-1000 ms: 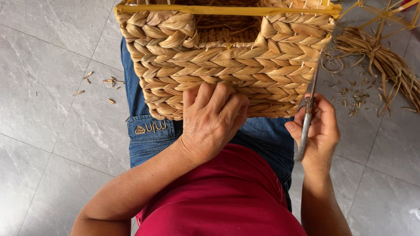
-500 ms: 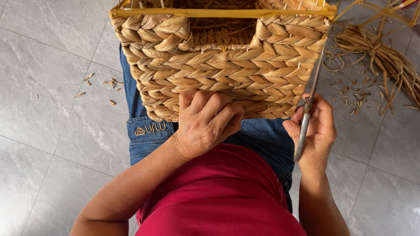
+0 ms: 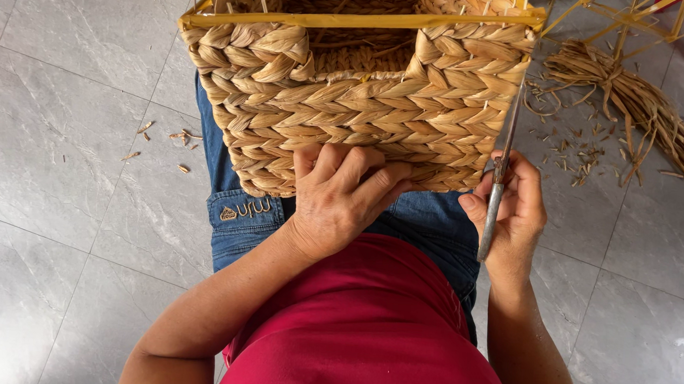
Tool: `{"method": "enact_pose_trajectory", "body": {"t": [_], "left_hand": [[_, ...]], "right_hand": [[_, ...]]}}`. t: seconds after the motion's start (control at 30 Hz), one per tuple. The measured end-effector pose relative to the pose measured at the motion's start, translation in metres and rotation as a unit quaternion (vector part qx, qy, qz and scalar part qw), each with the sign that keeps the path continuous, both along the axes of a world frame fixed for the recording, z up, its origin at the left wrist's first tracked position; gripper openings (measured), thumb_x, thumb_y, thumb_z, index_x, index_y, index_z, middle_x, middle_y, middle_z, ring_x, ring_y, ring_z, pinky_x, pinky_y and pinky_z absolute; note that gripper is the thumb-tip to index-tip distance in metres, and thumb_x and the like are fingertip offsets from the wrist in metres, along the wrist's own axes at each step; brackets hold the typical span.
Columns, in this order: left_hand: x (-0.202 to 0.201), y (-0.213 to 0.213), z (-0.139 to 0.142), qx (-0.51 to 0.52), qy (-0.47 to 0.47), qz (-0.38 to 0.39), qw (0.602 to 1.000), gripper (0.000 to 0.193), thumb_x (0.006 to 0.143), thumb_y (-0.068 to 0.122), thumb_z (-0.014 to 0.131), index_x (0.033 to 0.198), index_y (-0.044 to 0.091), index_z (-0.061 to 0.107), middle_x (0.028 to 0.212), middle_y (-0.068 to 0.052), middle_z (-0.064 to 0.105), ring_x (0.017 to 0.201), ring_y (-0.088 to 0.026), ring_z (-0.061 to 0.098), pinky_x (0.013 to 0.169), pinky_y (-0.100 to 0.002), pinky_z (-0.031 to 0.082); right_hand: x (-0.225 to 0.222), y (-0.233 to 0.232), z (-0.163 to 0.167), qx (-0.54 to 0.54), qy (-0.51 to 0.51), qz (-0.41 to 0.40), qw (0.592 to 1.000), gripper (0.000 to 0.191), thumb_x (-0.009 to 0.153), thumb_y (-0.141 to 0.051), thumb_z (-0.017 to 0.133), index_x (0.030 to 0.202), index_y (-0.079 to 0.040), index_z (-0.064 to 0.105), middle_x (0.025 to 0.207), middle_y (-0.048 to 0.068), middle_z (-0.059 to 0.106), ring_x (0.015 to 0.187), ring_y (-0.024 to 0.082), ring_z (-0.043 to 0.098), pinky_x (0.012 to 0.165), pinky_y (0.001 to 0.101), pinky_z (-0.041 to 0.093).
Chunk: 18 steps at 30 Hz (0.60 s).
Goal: The person sits with a woven water-hyacinth storage basket on their lap and uses scissors to trim off the protruding straw ends sticking out from the basket's woven walls. They rotate the basket to reach each side, pulling the basket over their legs to trim the rim, sides, and interior edges one section at a time.
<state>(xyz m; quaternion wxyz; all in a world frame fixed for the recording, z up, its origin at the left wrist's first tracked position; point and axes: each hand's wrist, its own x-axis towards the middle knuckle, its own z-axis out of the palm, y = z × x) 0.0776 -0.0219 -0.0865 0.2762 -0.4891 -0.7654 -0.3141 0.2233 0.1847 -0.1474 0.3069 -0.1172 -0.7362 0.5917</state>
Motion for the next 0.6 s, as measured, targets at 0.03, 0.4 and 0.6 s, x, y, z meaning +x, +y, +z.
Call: {"method": "enact_pose_trajectory", "body": {"t": [0.03,0.4,0.6], "left_hand": [[0.0,0.001,0.0,0.005,-0.008,-0.007,1.0,0.025,0.091,0.029,0.085,0.111,0.023,0.073,0.104,0.006,0.057,0.096,-0.017,0.054,0.09,-0.037,0.037],[-0.027,-0.052,0.013,0.072,-0.381,-0.149,0.91,0.01,0.101,0.012,0.074,0.104,0.006,0.067,0.104,-0.004,0.059,0.088,-0.013,0.059,0.072,-0.025,0.054],[-0.031,-0.059,0.02,0.053,-0.416,-0.126,0.899,0.008,0.1,0.007,0.071,0.1,0.005,0.064,0.092,-0.002,0.066,0.077,-0.009,0.065,0.068,-0.024,0.055]], "right_hand": [[0.0,0.0,0.0,0.007,0.001,-0.001,1.0,0.061,0.095,-0.006,0.082,0.147,-0.001,0.051,0.1,0.0,0.057,0.087,0.007,0.055,0.084,0.0201,0.049],[0.004,0.001,0.001,0.026,-0.015,0.001,1.0,0.061,0.096,-0.002,0.081,0.149,-0.002,0.051,0.099,0.0,0.057,0.087,0.006,0.055,0.083,0.0193,0.049],[0.012,0.008,0.031,0.248,-0.071,-0.019,0.966,0.072,0.077,-0.011,0.093,0.14,-0.005,0.058,0.106,0.005,0.058,0.09,0.011,0.056,0.079,0.0248,0.049]]}}
